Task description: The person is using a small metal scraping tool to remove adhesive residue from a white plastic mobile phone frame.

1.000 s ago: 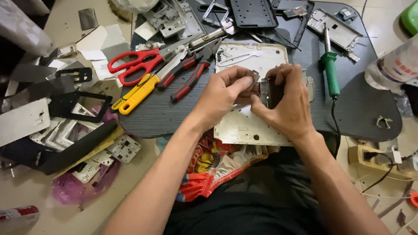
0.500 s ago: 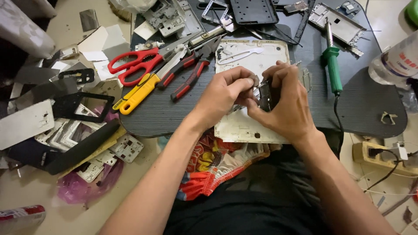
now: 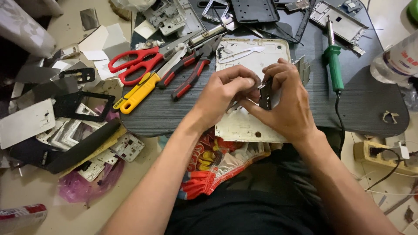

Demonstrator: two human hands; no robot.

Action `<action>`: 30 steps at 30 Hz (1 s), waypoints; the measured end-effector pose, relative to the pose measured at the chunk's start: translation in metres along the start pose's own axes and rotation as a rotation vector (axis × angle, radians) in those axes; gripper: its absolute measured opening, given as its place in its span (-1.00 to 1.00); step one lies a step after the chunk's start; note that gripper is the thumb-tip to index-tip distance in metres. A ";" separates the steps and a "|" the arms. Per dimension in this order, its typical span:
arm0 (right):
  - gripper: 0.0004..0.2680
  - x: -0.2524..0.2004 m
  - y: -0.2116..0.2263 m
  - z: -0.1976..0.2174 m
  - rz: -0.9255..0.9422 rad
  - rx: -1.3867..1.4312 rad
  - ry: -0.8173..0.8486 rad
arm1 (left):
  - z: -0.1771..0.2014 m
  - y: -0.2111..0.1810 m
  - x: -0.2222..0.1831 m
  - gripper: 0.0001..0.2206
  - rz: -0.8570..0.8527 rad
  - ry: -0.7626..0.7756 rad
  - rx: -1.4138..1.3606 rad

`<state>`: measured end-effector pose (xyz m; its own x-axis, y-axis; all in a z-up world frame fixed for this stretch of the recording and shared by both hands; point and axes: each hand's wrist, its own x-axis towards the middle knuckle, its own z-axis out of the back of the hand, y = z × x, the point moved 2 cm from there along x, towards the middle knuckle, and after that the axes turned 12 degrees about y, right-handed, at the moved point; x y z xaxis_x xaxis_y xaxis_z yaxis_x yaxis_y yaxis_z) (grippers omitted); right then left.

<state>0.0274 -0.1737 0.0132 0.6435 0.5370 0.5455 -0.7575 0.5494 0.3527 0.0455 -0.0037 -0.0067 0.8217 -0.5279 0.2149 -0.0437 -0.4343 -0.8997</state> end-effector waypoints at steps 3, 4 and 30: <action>-0.45 0.002 -0.004 -0.001 -0.015 0.006 0.015 | -0.004 -0.010 -0.002 -0.84 -0.002 0.008 0.100; -0.45 0.004 -0.003 0.000 -0.014 0.004 0.012 | -0.005 -0.011 -0.003 -0.84 -0.003 0.011 0.101; -0.24 0.020 0.026 0.018 -0.975 1.247 -0.271 | -0.022 -0.010 0.000 -0.79 -0.046 -0.398 0.270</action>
<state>0.0187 -0.1606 0.0464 0.9765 0.1133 -0.1835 0.2105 -0.3150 0.9255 0.0333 -0.0153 0.0111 0.9752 -0.1694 0.1426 0.1041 -0.2177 -0.9705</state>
